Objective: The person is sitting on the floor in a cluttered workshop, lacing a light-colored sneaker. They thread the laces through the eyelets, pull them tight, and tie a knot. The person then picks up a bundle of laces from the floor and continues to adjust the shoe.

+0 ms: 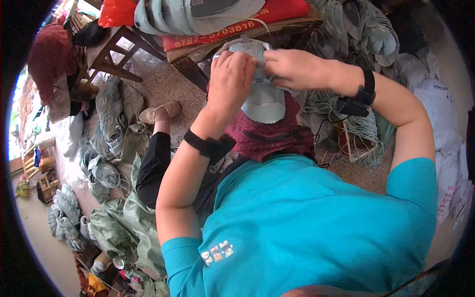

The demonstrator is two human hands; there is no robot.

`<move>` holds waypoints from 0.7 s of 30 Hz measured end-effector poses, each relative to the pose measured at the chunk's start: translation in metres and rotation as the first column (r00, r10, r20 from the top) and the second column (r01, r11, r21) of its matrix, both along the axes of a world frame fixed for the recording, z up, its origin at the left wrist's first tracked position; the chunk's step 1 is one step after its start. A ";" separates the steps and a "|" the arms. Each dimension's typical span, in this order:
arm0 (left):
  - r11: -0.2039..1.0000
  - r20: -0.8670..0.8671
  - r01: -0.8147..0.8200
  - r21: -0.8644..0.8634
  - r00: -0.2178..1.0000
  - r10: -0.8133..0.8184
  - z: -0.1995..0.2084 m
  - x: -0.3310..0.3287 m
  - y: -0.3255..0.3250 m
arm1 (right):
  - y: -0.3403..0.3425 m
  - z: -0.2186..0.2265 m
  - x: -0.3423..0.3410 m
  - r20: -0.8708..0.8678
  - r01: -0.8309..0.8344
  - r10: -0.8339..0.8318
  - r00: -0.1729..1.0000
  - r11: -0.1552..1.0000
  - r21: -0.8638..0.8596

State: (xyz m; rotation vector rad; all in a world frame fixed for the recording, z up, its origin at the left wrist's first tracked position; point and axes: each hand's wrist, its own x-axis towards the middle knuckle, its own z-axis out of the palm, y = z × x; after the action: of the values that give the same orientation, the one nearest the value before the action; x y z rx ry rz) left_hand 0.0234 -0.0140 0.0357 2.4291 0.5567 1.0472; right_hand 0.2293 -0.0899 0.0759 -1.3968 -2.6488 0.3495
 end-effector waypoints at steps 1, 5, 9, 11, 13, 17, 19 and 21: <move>1.000 0.008 -0.001 -0.022 1.000 0.001 -0.002 -0.001 0.001 | -0.007 -0.003 0.001 -0.037 0.018 -0.017 0.999 0.999 0.026; 0.999 0.073 0.012 -0.041 0.997 -0.010 -0.008 0.000 0.002 | -0.022 -0.019 -0.004 -0.234 0.180 -0.157 0.959 0.981 0.078; 0.995 0.151 0.034 -0.095 0.988 -0.020 -0.009 -0.001 -0.003 | -0.017 -0.026 -0.018 -0.378 0.297 -0.268 0.886 0.955 0.020; 0.976 0.164 0.061 -0.207 0.986 -0.026 -0.007 -0.004 -0.004 | -0.013 -0.018 -0.024 -0.466 0.350 -0.354 0.811 0.931 -0.099; 0.940 0.197 0.080 -0.331 0.980 -0.014 -0.003 -0.008 -0.006 | -0.006 -0.006 -0.030 -0.555 0.419 -0.518 0.651 0.855 -0.306; 0.753 0.439 0.218 -0.621 0.893 0.103 0.003 -0.009 -0.010 | 0.001 0.025 -0.036 -0.725 0.276 -0.653 0.218 0.754 -0.596; 0.669 0.504 0.283 -0.687 0.849 0.157 0.004 -0.008 -0.014 | 0.002 0.028 -0.046 -0.754 0.416 -0.525 0.395 0.834 -0.362; 0.675 0.508 0.280 -0.682 0.846 0.162 0.003 -0.007 -0.018 | -0.001 0.025 -0.054 -0.708 0.451 -0.581 0.400 0.798 -0.400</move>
State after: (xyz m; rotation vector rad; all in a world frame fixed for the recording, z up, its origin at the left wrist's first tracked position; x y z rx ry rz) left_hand 0.0164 -0.0320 0.0390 1.3417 0.5489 1.1160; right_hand 0.1753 -0.0906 0.1008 -1.5054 -1.3612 0.8625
